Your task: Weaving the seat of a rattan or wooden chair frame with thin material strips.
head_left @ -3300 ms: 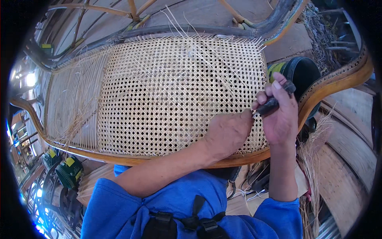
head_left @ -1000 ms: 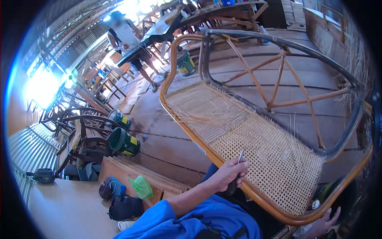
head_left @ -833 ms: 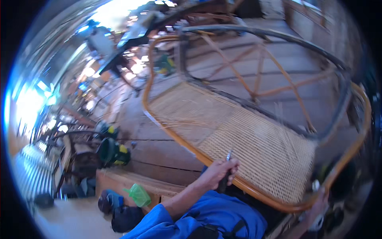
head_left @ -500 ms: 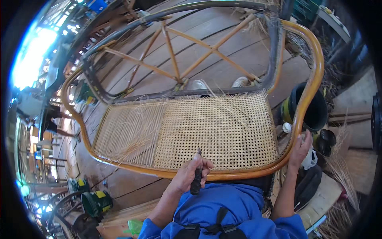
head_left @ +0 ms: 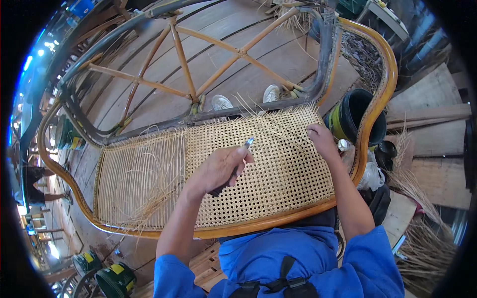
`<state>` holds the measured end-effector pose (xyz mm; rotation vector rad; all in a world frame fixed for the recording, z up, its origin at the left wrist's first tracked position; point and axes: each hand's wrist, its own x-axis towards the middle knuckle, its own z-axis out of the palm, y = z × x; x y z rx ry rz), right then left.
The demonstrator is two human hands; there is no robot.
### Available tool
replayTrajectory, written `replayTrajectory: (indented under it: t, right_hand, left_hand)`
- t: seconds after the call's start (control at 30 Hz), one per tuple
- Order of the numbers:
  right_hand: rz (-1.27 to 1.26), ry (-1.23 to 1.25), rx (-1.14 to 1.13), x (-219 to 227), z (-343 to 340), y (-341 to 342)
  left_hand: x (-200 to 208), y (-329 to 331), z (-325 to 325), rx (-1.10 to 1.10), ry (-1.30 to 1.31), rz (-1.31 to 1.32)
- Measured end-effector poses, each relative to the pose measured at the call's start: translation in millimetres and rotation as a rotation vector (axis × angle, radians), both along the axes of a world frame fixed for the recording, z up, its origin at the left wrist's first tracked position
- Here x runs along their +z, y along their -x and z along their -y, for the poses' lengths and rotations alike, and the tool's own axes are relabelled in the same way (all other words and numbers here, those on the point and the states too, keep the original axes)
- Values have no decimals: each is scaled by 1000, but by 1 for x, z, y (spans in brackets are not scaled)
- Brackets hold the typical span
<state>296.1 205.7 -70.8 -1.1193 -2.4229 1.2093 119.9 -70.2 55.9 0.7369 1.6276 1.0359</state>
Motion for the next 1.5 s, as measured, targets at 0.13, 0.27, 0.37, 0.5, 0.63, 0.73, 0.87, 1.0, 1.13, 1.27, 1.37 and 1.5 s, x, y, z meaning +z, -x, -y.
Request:
replayTrajectory:
  t: [0.13,0.27,0.37,0.5,0.63,0.73,0.87,1.0,1.13,1.27,1.37,1.5]
  right_hand:
    - [562,-97,241,-24,-8,20]
    - [495,56,327,-25,-15,25]
    - [461,257,244,-13,-14,22]
    - [477,16,312,-4,-6,21]
    - [359,-251,318,-12,-12,25]
    - [374,-241,360,-21,-16,25]
    - [302,-321,346,-23,-16,23]
    - [305,-333,338,-19,-18,24]
    - [257,-377,342,-29,-15,26]
    - [267,-352,256,-25,-17,31]
    - [-55,119,281,16,-32,27]
    - [-252,372,-96,98,-40,1]
  left_hand:
    - [1,18,-19,-33,-51,-63]
    - [-22,28,-41,-163,141,1]
    - [-55,26,-66,-245,195,96]
    - [-86,23,-83,-310,214,118]
    - [-99,26,-96,-331,263,188]
    - [-107,24,-108,-297,315,196]
    - [-117,18,-126,-301,334,241]
    - [-118,17,-143,-265,276,271]
    - [-110,13,-147,-205,222,306]
    - [-107,6,-133,-152,215,375]
    - [-108,7,-134,-99,222,421]
    - [-116,5,-176,-112,244,376]
